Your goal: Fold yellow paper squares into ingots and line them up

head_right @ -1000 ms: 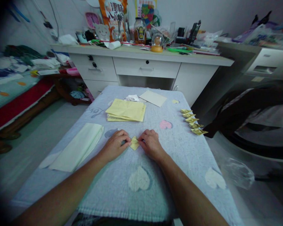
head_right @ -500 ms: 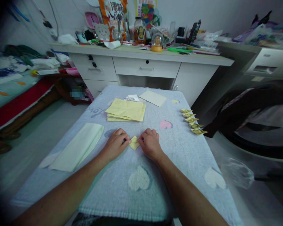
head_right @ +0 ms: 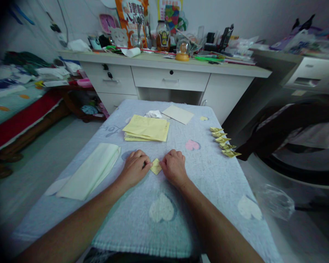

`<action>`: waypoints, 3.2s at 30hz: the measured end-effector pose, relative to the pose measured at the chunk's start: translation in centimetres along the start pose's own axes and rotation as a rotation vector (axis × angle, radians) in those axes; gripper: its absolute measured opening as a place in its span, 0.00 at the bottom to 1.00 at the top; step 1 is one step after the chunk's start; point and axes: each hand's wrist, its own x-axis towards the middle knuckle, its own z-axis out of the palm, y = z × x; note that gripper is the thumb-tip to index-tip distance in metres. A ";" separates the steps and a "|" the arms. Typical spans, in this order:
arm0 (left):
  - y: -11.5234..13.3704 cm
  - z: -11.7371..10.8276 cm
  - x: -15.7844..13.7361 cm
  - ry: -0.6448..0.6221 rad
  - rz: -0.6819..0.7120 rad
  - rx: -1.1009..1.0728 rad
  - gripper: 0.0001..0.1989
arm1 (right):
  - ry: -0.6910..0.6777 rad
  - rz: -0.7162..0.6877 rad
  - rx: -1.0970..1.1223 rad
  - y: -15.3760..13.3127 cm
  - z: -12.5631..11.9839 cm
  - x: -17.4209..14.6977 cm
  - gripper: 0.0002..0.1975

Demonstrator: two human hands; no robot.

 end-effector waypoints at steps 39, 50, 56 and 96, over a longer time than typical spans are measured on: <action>-0.2 -0.5 0.9 -0.071 0.124 -0.264 0.09 | 0.074 0.001 -0.077 -1.0 0.3 -0.4 0.15; -0.9 0.3 0.8 -0.061 0.138 -0.214 0.12 | 0.088 0.007 -0.107 -1.2 0.4 -0.5 0.16; -0.9 0.2 0.8 -0.060 0.139 -0.195 0.12 | 0.082 0.021 -0.108 -1.0 0.1 -0.6 0.15; 0.2 -0.7 0.5 -0.090 0.067 -0.337 0.04 | 0.065 -0.236 0.338 0.1 -0.4 -0.4 0.09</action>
